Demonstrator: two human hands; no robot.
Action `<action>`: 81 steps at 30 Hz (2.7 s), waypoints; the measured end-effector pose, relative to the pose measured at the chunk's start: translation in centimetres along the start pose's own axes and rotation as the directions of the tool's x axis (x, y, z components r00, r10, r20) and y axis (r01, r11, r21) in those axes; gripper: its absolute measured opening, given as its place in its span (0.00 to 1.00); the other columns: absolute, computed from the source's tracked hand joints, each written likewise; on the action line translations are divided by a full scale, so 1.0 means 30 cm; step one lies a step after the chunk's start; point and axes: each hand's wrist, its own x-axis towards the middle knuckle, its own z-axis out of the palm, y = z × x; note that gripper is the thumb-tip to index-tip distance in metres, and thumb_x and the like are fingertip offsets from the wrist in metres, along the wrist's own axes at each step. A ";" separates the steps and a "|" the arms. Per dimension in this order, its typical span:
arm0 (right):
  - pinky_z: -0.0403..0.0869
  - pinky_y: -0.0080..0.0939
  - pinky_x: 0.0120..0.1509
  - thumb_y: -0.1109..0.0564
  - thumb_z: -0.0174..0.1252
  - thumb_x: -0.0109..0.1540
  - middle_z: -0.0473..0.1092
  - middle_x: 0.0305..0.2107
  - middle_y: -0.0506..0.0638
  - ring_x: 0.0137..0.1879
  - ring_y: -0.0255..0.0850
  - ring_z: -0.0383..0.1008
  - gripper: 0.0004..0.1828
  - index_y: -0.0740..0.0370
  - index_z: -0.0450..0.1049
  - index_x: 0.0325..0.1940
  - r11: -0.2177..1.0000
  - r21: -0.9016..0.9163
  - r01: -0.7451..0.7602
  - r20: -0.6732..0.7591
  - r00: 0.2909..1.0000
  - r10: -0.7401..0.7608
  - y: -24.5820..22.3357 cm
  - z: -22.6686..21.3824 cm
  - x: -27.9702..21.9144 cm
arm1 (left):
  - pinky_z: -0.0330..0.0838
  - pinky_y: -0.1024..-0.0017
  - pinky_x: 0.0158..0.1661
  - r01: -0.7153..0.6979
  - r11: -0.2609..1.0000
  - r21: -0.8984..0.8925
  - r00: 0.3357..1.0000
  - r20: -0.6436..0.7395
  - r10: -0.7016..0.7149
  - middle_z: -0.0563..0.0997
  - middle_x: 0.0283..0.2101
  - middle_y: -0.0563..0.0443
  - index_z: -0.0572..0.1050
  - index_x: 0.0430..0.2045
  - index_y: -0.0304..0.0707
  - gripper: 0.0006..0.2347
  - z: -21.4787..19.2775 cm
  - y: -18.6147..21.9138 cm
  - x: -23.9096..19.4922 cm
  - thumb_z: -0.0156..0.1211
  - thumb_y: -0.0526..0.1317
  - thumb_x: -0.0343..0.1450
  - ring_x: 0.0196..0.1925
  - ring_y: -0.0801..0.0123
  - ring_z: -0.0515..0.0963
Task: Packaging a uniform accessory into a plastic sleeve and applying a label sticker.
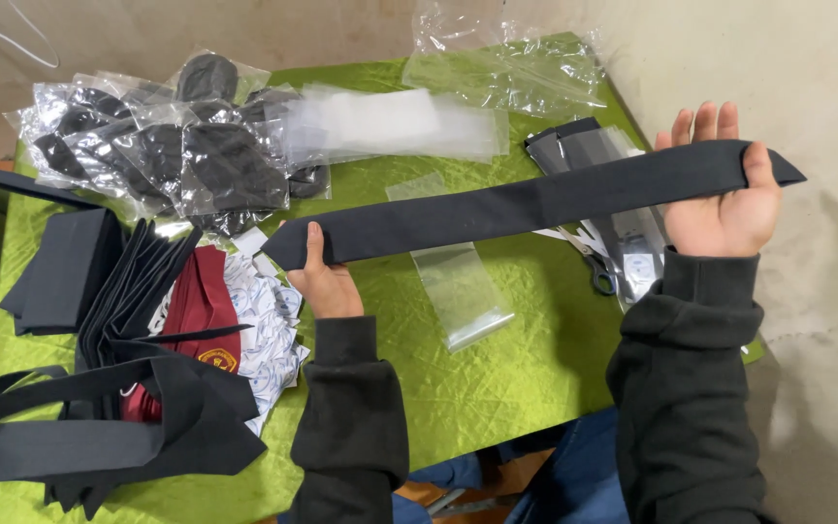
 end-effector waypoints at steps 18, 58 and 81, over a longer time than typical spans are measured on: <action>0.75 0.48 0.65 0.47 0.44 0.75 0.62 0.29 0.49 0.38 0.43 0.67 0.19 0.64 0.71 0.58 0.946 0.049 -0.321 0.430 0.862 0.270 0.246 0.406 -0.078 | 0.69 0.52 0.61 -0.581 0.393 0.713 0.808 0.444 0.387 0.71 0.65 0.38 0.63 0.65 0.38 0.24 -0.130 -0.128 0.080 0.63 0.34 0.73 0.64 0.51 0.74; 0.73 0.29 0.57 0.61 0.54 0.67 0.75 0.56 0.67 0.65 0.45 0.75 0.16 0.60 0.68 0.59 0.843 -0.349 -0.409 -0.113 0.911 0.396 0.529 -0.081 -0.285 | 0.75 0.56 0.59 -0.093 0.980 0.174 0.576 0.813 -0.090 0.82 0.48 0.27 0.73 0.52 0.30 0.27 0.323 0.524 -0.521 0.52 0.56 0.68 0.56 0.45 0.82; 0.67 0.42 0.26 0.58 0.59 0.68 0.70 0.19 0.54 0.23 0.46 0.68 0.08 0.63 0.77 0.37 -0.158 -0.583 0.797 0.676 0.584 0.450 0.512 -0.025 -0.275 | 0.57 0.38 0.65 0.342 0.912 -0.225 0.890 0.389 -0.238 0.74 0.59 0.30 0.59 0.60 0.42 0.23 0.154 0.137 -0.213 0.40 0.51 0.72 0.62 0.44 0.75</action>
